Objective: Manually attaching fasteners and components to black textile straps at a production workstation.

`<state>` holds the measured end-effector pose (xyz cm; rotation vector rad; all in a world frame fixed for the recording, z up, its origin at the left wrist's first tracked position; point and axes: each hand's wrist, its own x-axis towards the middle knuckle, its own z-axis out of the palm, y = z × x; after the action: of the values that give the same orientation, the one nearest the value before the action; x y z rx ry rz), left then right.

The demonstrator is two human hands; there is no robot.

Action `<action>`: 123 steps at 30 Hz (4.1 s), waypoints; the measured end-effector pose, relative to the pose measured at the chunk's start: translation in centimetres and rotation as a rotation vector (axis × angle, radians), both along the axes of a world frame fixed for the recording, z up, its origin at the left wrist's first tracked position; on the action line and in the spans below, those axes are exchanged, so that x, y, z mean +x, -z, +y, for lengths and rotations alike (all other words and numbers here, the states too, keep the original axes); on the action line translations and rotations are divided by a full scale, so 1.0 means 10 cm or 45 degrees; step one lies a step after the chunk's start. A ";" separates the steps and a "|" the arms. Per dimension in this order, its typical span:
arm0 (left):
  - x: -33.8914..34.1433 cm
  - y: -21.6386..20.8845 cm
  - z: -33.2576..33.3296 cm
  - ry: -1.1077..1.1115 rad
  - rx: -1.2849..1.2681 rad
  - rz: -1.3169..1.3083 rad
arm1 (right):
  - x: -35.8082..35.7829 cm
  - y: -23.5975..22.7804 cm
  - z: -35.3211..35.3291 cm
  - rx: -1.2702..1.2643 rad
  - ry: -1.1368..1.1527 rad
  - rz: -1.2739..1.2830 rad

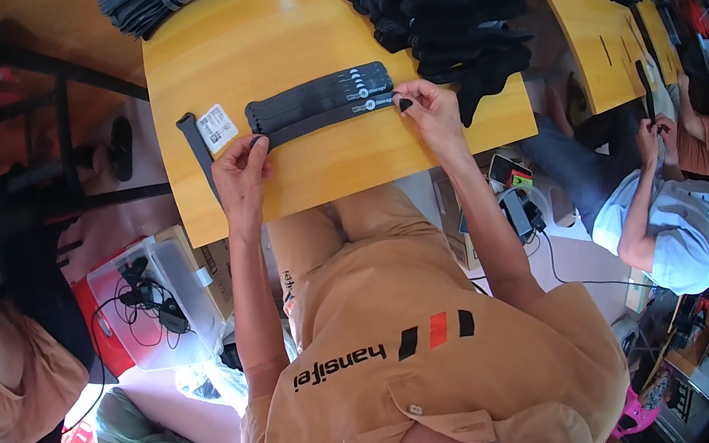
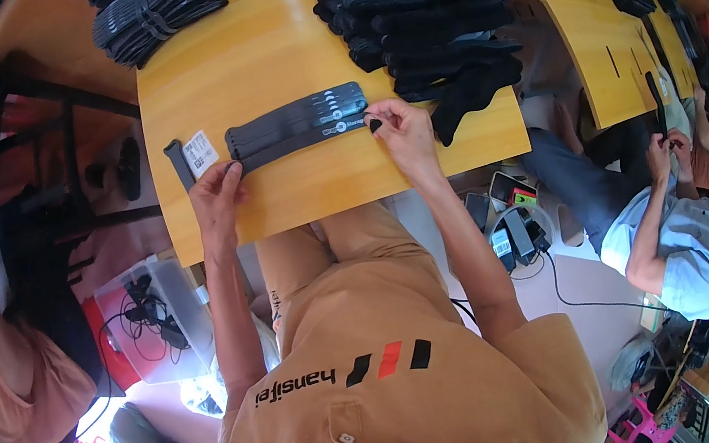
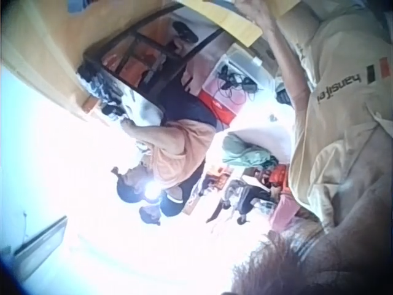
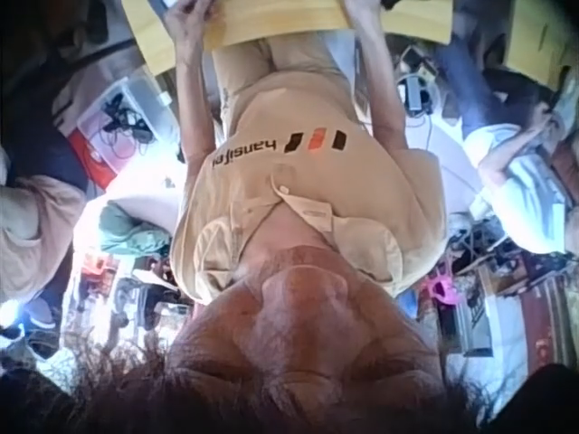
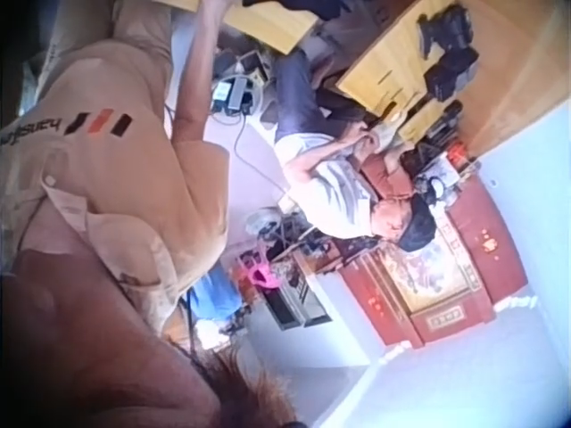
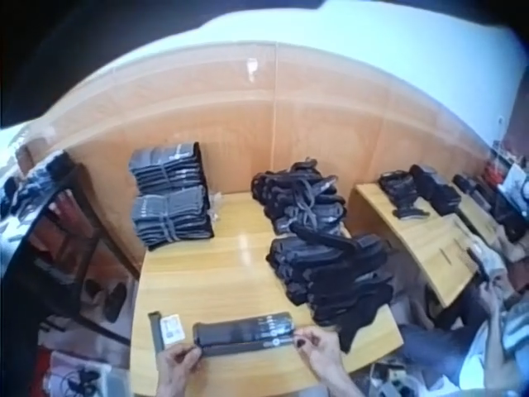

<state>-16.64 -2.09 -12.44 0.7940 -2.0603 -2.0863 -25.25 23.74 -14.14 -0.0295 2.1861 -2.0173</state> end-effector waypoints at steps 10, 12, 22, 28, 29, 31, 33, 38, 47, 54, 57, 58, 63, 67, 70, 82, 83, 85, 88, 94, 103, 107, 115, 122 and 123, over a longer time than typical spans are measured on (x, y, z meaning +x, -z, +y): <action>-0.12 0.10 0.05 -0.043 -0.335 -0.013 | -0.07 0.06 -0.07 0.216 0.145 0.150; -0.12 0.09 0.06 -0.078 -0.340 -0.021 | -0.07 0.12 -0.07 0.161 0.169 0.149; -0.12 0.10 0.05 -0.065 -0.244 -0.016 | -0.03 -0.01 -0.11 0.275 0.154 0.141; -0.15 0.02 0.07 -0.056 -0.288 -0.052 | -0.06 0.02 -0.15 0.217 0.251 0.211; -0.15 0.02 0.08 -0.063 -0.274 -0.048 | -0.06 0.01 -0.15 0.228 0.256 0.187; -0.15 0.02 0.08 -0.071 -0.263 -0.045 | -0.05 0.01 -0.16 0.237 0.260 0.162; -0.15 0.02 0.08 -0.076 -0.246 -0.040 | -0.05 0.02 -0.16 0.219 0.270 0.165; -0.15 0.05 0.07 -0.076 -0.246 -0.034 | -0.06 0.04 -0.17 0.242 0.280 0.168; -0.17 0.10 0.06 -0.082 -0.326 -0.029 | -0.05 0.07 -0.15 0.275 0.262 0.155; -0.17 0.12 0.06 -0.080 -0.350 -0.043 | -0.05 -0.03 -0.20 0.232 0.332 0.092; -0.18 0.08 0.08 -0.093 -0.392 -0.079 | -0.05 -0.02 -0.20 0.228 0.338 0.090; -0.18 0.09 0.08 -0.095 -0.394 -0.079 | -0.06 -0.01 -0.21 0.226 0.336 0.090; -0.18 0.16 0.05 -0.087 -0.506 -0.070 | -0.06 0.05 -0.20 0.306 0.361 0.184; -0.19 0.15 0.07 -0.104 -0.534 -0.051 | -0.05 0.05 -0.19 0.286 0.349 0.181; -0.19 0.12 0.07 -0.111 -0.517 -0.082 | -0.05 0.04 -0.20 0.328 0.353 0.187; -0.18 0.07 0.14 -0.086 -0.705 -0.111 | -0.06 0.07 -0.21 0.318 0.340 0.227; -0.18 0.07 0.14 -0.087 -0.722 -0.106 | -0.06 0.08 -0.21 0.333 0.338 0.230; -0.19 0.05 0.16 -0.081 -0.739 -0.097 | -0.06 0.09 -0.19 0.349 0.343 0.233; -0.19 0.04 0.17 -0.073 -0.720 -0.094 | -0.07 0.09 -0.19 0.388 0.349 0.245; -0.19 0.02 0.17 -0.076 -0.746 -0.138 | -0.06 0.06 -0.21 0.401 0.343 0.246; -0.19 0.08 0.18 -0.100 -0.896 0.009 | -0.05 0.02 -0.23 0.456 0.349 0.308; -0.17 0.08 0.17 -0.087 -0.907 -0.015 | -0.05 0.02 -0.23 0.506 0.337 0.394; -0.18 0.03 0.16 -0.059 -0.941 -0.091 | -0.07 0.01 -0.23 0.525 0.321 0.383; -0.19 0.03 0.15 -0.058 -0.960 -0.054 | -0.09 0.01 -0.22 0.555 0.311 0.375; -0.19 0.02 0.15 -0.054 -1.001 -0.056 | -0.10 0.01 -0.23 0.562 0.301 0.370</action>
<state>-18.53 -0.59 -12.67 0.7190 -2.5427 -1.0559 -26.20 21.48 -14.28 -0.0097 2.8987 -1.6702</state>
